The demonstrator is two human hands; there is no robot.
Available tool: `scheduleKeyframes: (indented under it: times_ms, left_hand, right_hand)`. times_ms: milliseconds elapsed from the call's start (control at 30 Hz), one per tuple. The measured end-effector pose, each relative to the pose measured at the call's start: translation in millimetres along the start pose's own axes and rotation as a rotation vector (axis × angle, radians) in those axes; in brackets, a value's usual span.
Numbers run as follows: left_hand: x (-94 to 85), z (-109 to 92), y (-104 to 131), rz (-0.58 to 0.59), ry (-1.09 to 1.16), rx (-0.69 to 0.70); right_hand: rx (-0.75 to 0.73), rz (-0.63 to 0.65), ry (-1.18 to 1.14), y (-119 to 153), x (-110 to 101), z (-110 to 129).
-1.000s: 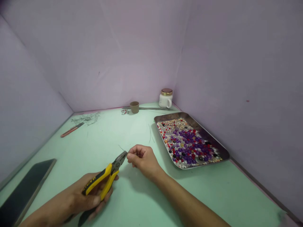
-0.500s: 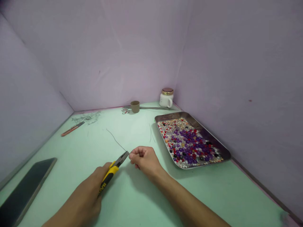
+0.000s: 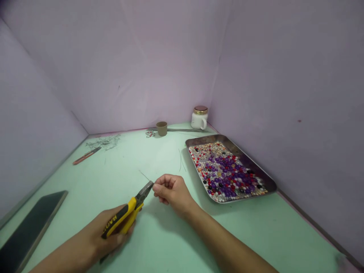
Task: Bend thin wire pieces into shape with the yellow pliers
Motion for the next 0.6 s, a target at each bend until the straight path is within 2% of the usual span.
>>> scheduleKeyframes:
  times_ms: [67, 100, 200, 300, 333, 400, 500, 600]
  left_hand:
    - [-12.0, -8.3, 3.4, -0.16, -0.233, -0.002]
    - [-11.8, -8.2, 3.2, -0.183, -0.319, -0.009]
    - [-16.3, 9.0, 2.9, -0.3, -0.606, -0.155]
    - [-17.5, 20.3, 2.8, -0.354, -0.803, -0.295]
    - [-17.4, 18.3, 3.3, -0.362, -0.802, -0.298]
    - [-14.8, 7.6, 3.9, -0.333, -0.67, -0.217]
    - [-8.5, -6.9, 5.4, -0.194, -0.338, -0.078]
    - [-4.6, 0.4, 7.1, -0.071, -0.066, -0.097]
  right_hand:
    - [0.054, -0.057, 0.042, 0.6, -4.7, -3.3]
    - [0.08, -0.081, 0.053, 1.0, -6.7, -5.0]
    - [0.123, -0.115, 0.056, 2.0, -8.7, -8.7]
    - [0.142, -0.124, 0.041, 3.5, -8.9, -11.0]
    - [0.144, -0.123, 0.037, 3.9, -8.9, -11.5]
    - [0.136, -0.109, 0.036, 3.9, -8.4, -11.7]
    - [0.098, -0.059, 0.036, 1.2, -6.8, -12.0]
    - [0.037, -0.002, 0.008, -3.2, -5.1, -12.4]
Point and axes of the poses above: each hand's wrist, its own y-axis away from the middle knuckle, its own x-axis out of the palm, z = x × y, the point moved 10 cm from there along -y, towards the middle knuckle, and after that the axes turned 8 degrees about z, right-handed, at the moved point
